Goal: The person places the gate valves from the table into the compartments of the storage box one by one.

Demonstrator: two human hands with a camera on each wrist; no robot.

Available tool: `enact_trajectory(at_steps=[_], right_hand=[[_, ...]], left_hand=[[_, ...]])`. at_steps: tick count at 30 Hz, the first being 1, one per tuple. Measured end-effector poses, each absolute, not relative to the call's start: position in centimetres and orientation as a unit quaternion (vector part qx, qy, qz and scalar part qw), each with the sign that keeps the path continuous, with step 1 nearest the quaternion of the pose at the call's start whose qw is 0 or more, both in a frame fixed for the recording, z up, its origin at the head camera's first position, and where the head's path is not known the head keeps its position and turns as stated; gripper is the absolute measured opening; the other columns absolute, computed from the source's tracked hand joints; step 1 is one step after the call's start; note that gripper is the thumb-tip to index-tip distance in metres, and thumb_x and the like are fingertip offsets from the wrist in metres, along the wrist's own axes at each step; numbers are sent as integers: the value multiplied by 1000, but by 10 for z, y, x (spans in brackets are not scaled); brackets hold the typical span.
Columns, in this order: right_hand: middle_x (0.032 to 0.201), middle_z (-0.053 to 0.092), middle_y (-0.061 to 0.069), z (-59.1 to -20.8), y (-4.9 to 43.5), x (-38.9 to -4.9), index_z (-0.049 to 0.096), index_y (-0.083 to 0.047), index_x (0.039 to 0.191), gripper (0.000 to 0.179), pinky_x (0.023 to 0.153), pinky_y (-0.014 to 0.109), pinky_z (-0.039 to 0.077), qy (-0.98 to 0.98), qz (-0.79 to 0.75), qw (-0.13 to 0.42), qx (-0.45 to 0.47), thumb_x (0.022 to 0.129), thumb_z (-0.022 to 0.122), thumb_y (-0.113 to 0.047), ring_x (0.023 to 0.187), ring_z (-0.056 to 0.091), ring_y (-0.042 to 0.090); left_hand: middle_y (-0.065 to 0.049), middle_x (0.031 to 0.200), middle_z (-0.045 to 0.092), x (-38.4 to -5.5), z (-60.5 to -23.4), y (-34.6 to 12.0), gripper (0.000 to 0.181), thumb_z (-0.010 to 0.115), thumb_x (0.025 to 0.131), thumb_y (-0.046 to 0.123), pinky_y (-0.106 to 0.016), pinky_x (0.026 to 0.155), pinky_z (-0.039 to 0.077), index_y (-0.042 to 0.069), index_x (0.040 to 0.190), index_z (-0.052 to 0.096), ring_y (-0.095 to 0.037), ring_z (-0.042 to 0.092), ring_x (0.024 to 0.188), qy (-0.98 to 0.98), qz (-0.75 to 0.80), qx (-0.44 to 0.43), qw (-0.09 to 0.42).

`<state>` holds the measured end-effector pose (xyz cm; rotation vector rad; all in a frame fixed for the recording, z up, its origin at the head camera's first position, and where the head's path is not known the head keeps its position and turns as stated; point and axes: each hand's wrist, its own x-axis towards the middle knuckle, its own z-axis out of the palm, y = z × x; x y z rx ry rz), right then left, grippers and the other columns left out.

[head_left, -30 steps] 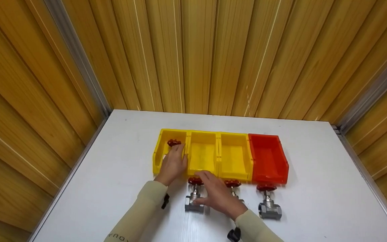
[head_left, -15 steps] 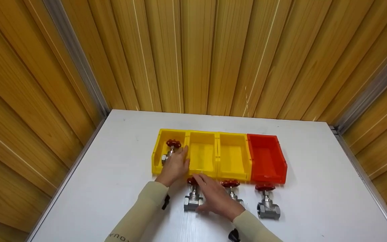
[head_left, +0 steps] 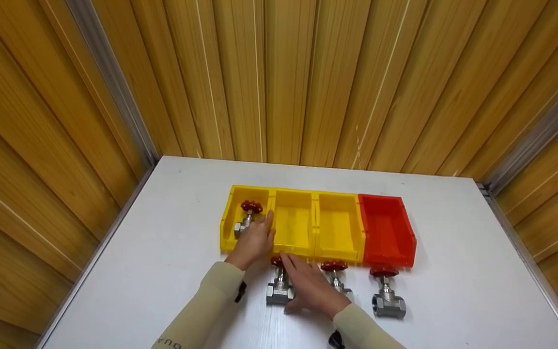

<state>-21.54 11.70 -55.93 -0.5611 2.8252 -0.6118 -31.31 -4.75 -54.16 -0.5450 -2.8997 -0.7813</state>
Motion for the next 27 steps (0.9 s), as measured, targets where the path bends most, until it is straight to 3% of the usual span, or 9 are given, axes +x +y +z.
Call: enact_trajectory(at_steps=[10, 21, 27], right_hand=[[159, 25, 12, -566, 115, -217, 19, -8, 155, 125, 117, 58, 22, 961, -168, 69, -209, 59, 91, -42, 145, 29, 28], [157, 31, 12, -569, 118, -217, 25, -6, 153, 122, 118, 55, 23, 956, -188, 37, -222, 55, 90, -41, 143, 35, 29], [154, 36, 13, -570, 117, -217, 27, -4, 152, 123, 116, 57, 26, 956, -174, 17, -234, 54, 90, -46, 140, 39, 29]], left_hand=[[-19, 123, 63, -313, -542, -47, 56, 56, 97, 17, -43, 92, 55, 4, 148, 37, -30, 65, 104, -949, -254, -182, 40], [-20, 125, 61, -313, -539, -48, 56, 55, 98, 17, -41, 88, 56, 4, 149, 35, -29, 63, 102, -942, -284, -180, 24], [-20, 122, 62, -314, -539, -48, 57, 55, 98, 17, -38, 84, 57, 5, 150, 34, -26, 63, 93, -942, -284, -178, 19]])
